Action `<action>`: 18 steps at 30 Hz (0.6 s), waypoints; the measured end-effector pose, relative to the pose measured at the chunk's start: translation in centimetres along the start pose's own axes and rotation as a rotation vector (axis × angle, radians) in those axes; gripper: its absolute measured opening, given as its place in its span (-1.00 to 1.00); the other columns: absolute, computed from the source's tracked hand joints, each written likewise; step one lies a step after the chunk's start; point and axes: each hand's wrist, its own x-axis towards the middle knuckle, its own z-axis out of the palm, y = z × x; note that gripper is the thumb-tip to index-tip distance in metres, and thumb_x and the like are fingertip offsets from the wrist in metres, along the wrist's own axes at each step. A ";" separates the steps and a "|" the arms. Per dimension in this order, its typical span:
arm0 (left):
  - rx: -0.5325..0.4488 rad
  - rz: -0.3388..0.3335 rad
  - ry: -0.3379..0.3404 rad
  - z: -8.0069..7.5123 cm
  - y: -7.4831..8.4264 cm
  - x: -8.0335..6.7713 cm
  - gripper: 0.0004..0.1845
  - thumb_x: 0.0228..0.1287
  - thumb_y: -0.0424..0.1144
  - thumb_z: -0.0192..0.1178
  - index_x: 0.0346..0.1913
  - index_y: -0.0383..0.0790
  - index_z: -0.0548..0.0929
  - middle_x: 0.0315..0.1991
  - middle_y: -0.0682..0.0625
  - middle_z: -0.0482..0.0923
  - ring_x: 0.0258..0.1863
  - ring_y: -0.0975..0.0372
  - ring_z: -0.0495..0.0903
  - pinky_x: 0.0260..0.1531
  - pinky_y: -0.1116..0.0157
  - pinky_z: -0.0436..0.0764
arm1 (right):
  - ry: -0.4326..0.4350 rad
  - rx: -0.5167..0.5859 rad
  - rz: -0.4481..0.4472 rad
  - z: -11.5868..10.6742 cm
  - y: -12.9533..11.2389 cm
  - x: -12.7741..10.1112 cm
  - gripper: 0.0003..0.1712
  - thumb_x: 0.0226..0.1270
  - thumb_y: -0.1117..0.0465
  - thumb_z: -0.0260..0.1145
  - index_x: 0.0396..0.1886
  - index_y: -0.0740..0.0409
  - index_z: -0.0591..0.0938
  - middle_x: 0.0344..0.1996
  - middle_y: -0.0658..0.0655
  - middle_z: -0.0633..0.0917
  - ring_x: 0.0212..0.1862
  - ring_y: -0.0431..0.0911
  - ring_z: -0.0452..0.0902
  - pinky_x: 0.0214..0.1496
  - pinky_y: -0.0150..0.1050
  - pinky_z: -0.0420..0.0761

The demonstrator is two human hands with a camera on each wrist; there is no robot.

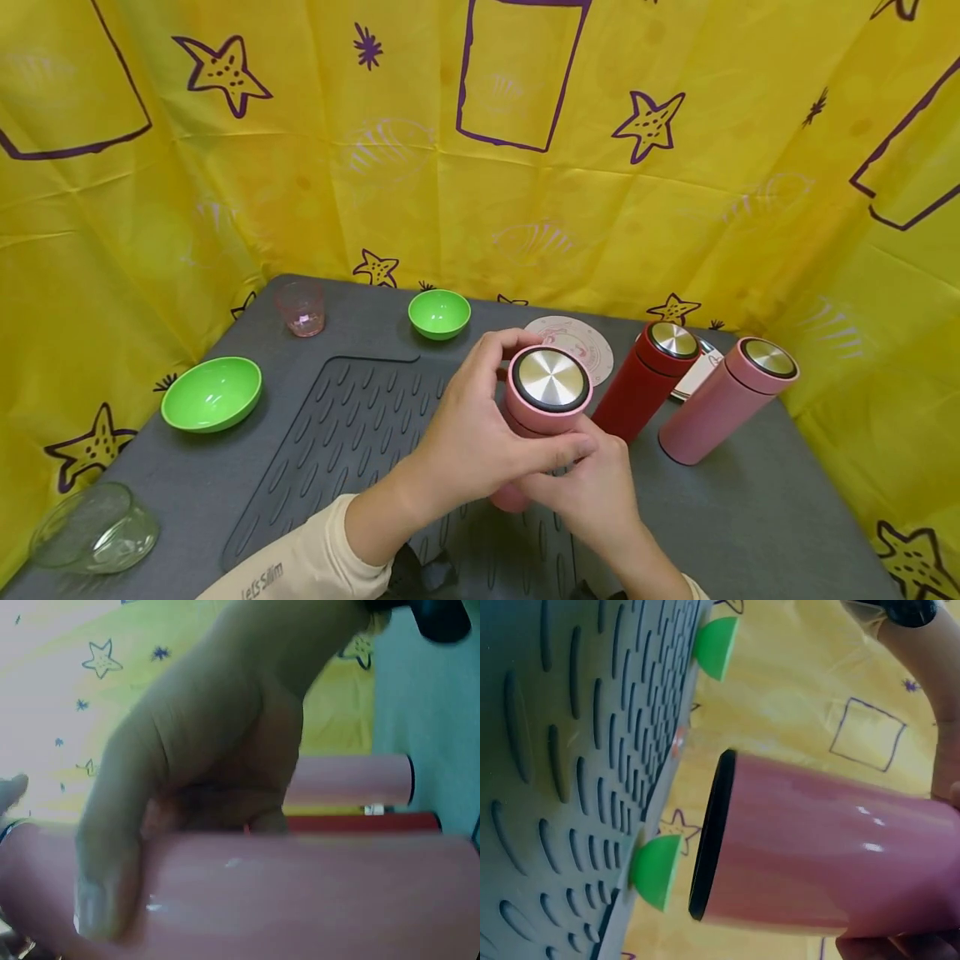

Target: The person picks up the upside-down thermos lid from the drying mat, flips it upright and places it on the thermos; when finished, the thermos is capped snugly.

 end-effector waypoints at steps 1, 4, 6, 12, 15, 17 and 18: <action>0.021 0.011 0.028 0.1 0.0 0.0 -0.16 -0.16 -0.12 0.60 0.24 -0.04 0.39 0.10 0.15 0.46 0.08 0.27 0.46 -0.04 0.25 0.58 | 0.005 -0.015 -0.009 0.0 0.0 0.0 -0.44 -0.14 0.23 0.65 -0.04 -0.07 0.68 -0.20 -0.16 0.73 -0.17 -0.18 0.65 -0.21 -0.22 0.67; 0.039 0.038 0.093 0.1 0.1 -0.1 -0.24 -0.20 -0.15 0.62 0.16 -0.10 0.51 0.01 0.15 0.54 0.00 0.27 0.53 -0.10 0.27 0.62 | 0.005 -0.046 -0.010 0.0 0.1 -0.1 -0.41 -0.16 0.22 0.65 -0.03 -0.07 0.67 -0.17 -0.17 0.72 -0.16 -0.20 0.65 -0.22 -0.23 0.67; 0.041 0.064 0.113 0.0 0.0 0.0 -0.27 -0.23 -0.17 0.64 0.13 -0.12 0.57 -0.03 0.15 0.59 -0.03 0.27 0.56 -0.12 0.27 0.63 | 0.002 -0.056 -0.006 0.0 0.1 -0.1 -0.42 -0.17 0.22 0.66 -0.05 -0.07 0.67 -0.19 -0.16 0.73 -0.18 -0.21 0.65 -0.25 -0.25 0.67; -0.033 0.094 0.080 -0.2 0.1 0.1 -0.27 -0.27 -0.24 0.66 0.12 -0.15 0.61 -0.05 0.13 0.65 -0.05 0.26 0.62 -0.12 0.27 0.64 | -0.010 -0.073 0.005 0.0 0.1 -0.2 -0.46 -0.21 0.20 0.67 -0.13 -0.09 0.68 -0.26 -0.16 0.73 -0.24 -0.21 0.63 -0.31 -0.24 0.66; -0.063 0.086 0.049 -0.2 0.1 0.1 -0.26 -0.27 -0.26 0.66 0.13 -0.15 0.61 -0.05 0.11 0.65 -0.05 0.26 0.62 -0.11 0.26 0.64 | -0.019 -0.071 0.003 -0.1 0.1 -0.2 -0.44 -0.22 0.18 0.67 -0.11 -0.09 0.67 -0.24 -0.16 0.72 -0.22 -0.20 0.63 -0.28 -0.24 0.66; -0.088 0.071 0.040 -0.1 0.0 0.0 -0.24 -0.26 -0.29 0.65 0.15 -0.15 0.59 -0.02 0.11 0.64 -0.02 0.25 0.61 -0.09 0.26 0.63 | -0.026 -0.069 -0.001 -0.1 0.1 -0.2 -0.43 -0.22 0.18 0.67 -0.09 -0.09 0.67 -0.22 -0.16 0.72 -0.20 -0.20 0.64 -0.26 -0.24 0.66; -0.089 0.064 0.037 0.1 0.0 0.0 -0.24 -0.24 -0.29 0.65 0.17 -0.14 0.58 0.00 0.11 0.63 -0.01 0.25 0.60 -0.07 0.26 0.63 | -0.028 -0.066 -0.003 -0.2 0.1 -0.1 -0.42 -0.22 0.18 0.67 -0.08 -0.09 0.67 -0.21 -0.15 0.72 -0.18 -0.19 0.64 -0.24 -0.23 0.66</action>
